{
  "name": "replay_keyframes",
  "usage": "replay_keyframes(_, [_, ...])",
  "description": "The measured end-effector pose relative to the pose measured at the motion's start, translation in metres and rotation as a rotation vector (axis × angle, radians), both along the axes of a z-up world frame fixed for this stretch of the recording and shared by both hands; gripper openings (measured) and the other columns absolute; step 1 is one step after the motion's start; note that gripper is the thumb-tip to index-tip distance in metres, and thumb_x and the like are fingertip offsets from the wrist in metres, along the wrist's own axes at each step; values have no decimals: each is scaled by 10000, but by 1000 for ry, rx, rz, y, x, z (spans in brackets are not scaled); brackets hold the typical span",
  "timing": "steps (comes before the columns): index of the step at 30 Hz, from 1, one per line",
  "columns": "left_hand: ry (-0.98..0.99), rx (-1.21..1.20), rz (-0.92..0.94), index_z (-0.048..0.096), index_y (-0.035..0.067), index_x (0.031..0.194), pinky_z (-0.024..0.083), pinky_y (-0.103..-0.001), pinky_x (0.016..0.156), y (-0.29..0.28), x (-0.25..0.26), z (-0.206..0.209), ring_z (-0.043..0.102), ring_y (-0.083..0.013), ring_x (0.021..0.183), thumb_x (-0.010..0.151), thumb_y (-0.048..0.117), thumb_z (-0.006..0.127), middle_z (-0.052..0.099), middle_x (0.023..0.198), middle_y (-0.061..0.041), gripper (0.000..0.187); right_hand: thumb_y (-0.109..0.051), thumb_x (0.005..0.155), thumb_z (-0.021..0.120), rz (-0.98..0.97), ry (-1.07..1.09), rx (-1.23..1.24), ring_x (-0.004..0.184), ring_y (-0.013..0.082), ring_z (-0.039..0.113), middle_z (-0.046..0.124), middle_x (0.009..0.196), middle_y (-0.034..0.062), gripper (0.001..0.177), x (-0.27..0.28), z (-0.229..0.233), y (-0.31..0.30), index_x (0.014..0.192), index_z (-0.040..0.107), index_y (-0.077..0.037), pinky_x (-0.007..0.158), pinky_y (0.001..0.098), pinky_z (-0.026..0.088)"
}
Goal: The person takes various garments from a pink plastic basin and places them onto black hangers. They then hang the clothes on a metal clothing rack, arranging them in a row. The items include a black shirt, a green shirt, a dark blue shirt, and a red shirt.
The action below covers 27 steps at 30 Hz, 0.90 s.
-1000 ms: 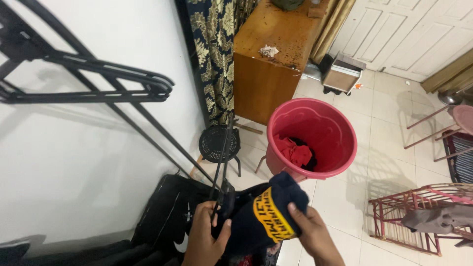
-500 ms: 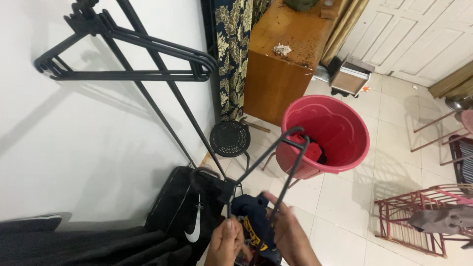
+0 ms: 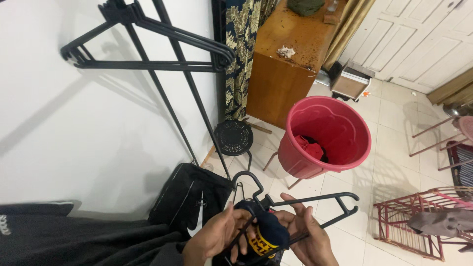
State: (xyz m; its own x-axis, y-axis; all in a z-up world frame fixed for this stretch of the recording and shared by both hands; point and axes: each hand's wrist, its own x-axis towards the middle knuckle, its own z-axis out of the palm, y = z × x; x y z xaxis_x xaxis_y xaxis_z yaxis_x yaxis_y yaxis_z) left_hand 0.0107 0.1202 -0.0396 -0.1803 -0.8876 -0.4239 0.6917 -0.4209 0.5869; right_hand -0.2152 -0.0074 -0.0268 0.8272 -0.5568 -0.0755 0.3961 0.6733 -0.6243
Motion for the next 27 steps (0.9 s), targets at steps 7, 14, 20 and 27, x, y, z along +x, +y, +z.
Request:
replay_keyframes(7, [-169, 24, -236, 636, -3, 1298, 602, -299, 648, -13, -21, -75, 707, -212, 861, 1099, 466, 542, 711, 995, -92, 518, -515, 1071, 346, 269, -50, -111, 1096, 364, 668, 666, 1210, 310, 673, 3, -3, 27, 1428, 433, 48, 981, 478, 503])
replay_keyframes(14, [-197, 157, 161, 611, 83, 1288, 542, -356, 1017, -7, -24, -41, 648, -168, 1099, 1055, 310, 492, 648, 1153, -43, 346, -506, 1049, 348, 100, -10, -85, 1154, 311, 609, 614, 1308, 246, 702, -15, -17, 11, 1376, 530, 87, 971, 456, 493])
replay_keyframes(20, [174, 137, 654, 607, 27, 1252, 518, -423, 1016, -16, -23, 22, 702, -223, 1083, 1006, 331, 456, 722, 1175, -115, 419, -500, 1072, 361, -91, -111, -261, 1259, 347, 578, 594, 1361, 242, 627, -32, -12, -5, 1325, 550, 41, 1044, 494, 442])
replay_keyframes(27, [-453, -133, 134, 642, -3, 1282, 512, -255, 935, -28, -23, 16, 647, -106, 1016, 1006, 207, 624, 701, 1096, -43, 347, -462, 1151, 321, 38, -451, 75, 547, 199, 555, 658, 1198, 243, 553, -32, -26, -22, 1464, 522, -51, 420, 292, 435])
